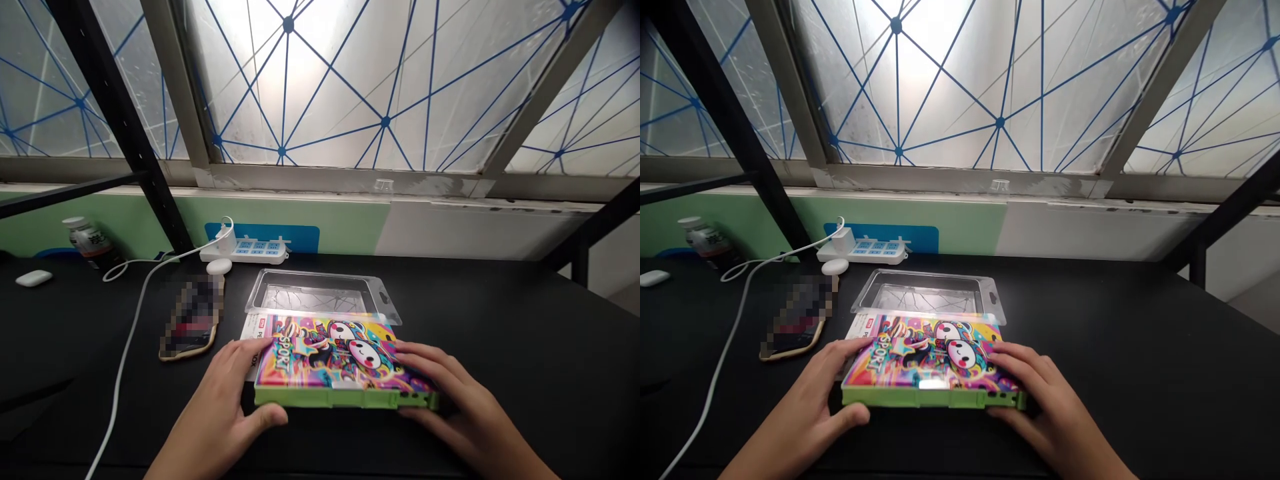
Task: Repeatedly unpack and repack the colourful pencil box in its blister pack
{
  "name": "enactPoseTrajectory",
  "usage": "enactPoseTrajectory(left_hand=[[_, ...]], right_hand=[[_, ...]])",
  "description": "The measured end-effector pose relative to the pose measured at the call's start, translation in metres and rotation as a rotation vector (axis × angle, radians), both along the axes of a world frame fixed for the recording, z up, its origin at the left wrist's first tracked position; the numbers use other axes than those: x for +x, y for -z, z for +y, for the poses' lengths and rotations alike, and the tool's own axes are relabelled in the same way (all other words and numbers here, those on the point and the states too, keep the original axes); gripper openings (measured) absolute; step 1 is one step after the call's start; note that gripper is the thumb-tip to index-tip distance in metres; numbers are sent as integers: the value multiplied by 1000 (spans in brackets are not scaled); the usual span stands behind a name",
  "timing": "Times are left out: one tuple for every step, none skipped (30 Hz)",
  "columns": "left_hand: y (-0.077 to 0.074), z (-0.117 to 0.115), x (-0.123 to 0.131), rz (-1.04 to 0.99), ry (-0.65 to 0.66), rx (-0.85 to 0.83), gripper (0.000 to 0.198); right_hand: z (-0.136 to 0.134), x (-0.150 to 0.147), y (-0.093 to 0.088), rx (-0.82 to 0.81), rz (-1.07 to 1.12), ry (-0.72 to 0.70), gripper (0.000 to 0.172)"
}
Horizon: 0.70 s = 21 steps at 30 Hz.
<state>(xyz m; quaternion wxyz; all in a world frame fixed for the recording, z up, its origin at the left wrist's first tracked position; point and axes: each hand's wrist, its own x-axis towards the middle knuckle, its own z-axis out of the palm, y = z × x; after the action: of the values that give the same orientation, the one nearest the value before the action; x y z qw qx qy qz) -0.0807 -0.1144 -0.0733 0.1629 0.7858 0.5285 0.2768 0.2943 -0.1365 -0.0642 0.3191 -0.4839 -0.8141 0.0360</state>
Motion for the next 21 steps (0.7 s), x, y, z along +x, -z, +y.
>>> enactPoseTrajectory(left_hand=[[0, 1, 0, 6, 4, 1, 70], [0, 1, 0, 19, 7, 2, 67], [1, 2, 0, 34, 9, 4, 61], [1, 3, 0, 51, 13, -1, 52], [2, 4, 0, 65, 15, -12, 44], [3, 5, 0, 75, 12, -26, 39], [4, 6, 1, 77, -4, -35, 38], [4, 7, 1, 73, -34, -32, 40], [5, 7, 2, 67, -67, -22, 43], [6, 7, 2, 61, -95, -10, 48], [7, 7, 2, 59, -106, 2, 53], [8, 7, 2, 64, -96, 5, 58], [8, 7, 2, 73, -69, 3, 62], [9, 6, 1, 84, -35, 0, 67], [9, 6, 1, 96, -8, 0, 72], [8, 6, 0, 105, 8, 1, 77], [8, 7, 0, 113, 15, 0, 81], [8, 7, -1, 120, 16, -4, 84], [8, 7, -1, 127, 18, -9, 86], [8, 8, -1, 134, 22, -16, 88], [8, 8, -1, 140, 27, -23, 89]], right_hand=[[3, -2, -3, -20, 32, 43, 43], [8, -4, -5, -52, 62, 89, 39], [13, -7, -8, -92, 74, 137, 36], [18, -10, -10, -132, 62, 180, 33], [24, -13, -13, -152, 23, 205, 30], [30, -16, -14, -140, -31, 211, 29], [34, -20, -16, -93, -91, 206, 30], [38, -24, -18, -25, -151, 195, 30], [40, -29, -21, 45, -202, 182, 31], [42, -34, -24, 101, -241, 168, 31], [42, -41, -27, 128, -268, 149, 30], [42, -49, -31, 122, -287, 123, 29], [42, -58, -34, 93, -301, 89, 27], [42, -68, -37, 52, -309, 55, 24], [42, -78, -39, 11, -315, 29, 23], [43, -89, -41, -28, -322, 13, 22], [45, -98, -41, -58, -325, 7, 22], [47, -107, -41, -81, -325, 6, 22], [50, -114, -39, -99, -319, 6, 22], [52, -119, -38, -113, -306, 8, 21], [54, -123, -36, -125, -290, 9, 20]])
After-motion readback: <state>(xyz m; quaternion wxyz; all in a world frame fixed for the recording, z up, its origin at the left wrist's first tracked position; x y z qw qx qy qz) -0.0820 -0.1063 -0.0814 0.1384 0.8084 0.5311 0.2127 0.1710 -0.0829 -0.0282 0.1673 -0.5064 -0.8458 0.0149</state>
